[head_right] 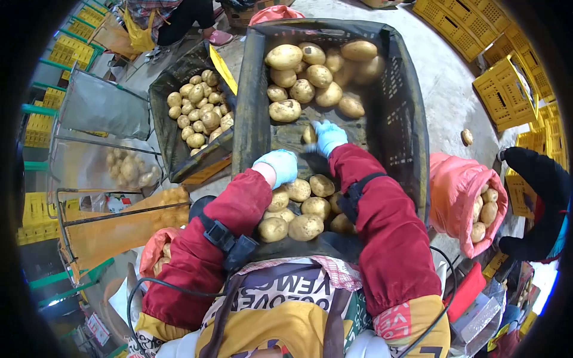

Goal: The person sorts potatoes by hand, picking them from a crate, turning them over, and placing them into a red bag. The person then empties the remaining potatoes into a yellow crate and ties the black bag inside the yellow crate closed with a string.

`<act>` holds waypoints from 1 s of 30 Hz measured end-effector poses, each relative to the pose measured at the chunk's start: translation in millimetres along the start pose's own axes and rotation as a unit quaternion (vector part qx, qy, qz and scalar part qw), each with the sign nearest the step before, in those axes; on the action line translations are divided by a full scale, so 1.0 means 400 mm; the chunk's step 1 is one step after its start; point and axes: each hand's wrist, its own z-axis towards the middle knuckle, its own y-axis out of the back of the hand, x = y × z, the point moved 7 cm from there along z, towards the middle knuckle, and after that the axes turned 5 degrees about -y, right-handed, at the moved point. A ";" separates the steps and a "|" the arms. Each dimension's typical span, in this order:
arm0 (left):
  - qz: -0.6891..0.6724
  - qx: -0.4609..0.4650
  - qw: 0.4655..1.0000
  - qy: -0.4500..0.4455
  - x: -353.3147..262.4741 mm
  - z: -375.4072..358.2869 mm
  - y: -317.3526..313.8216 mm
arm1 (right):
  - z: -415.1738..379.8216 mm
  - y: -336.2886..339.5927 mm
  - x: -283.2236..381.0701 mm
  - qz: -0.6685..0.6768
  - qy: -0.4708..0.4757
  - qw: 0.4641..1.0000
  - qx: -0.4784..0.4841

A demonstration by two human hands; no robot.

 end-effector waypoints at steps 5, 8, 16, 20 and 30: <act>-0.001 -0.072 0.997 0.029 0.022 0.000 0.028 | 0.041 -0.103 -0.034 0.278 -0.008 0.961 -0.005; -0.008 -0.091 0.995 0.032 0.022 -0.001 0.046 | -0.039 -0.043 -0.014 0.761 -0.145 0.604 0.185; -0.059 -0.168 0.982 -0.058 0.011 0.013 0.077 | -0.262 0.214 0.081 0.833 0.014 0.474 0.286; -0.504 -0.127 0.799 -0.303 -0.009 0.012 0.051 | -0.298 0.274 0.131 0.486 0.117 0.866 -0.001; -0.886 -0.059 0.351 -0.299 0.180 -0.346 0.089 | -0.462 0.272 0.233 0.366 0.128 0.922 0.022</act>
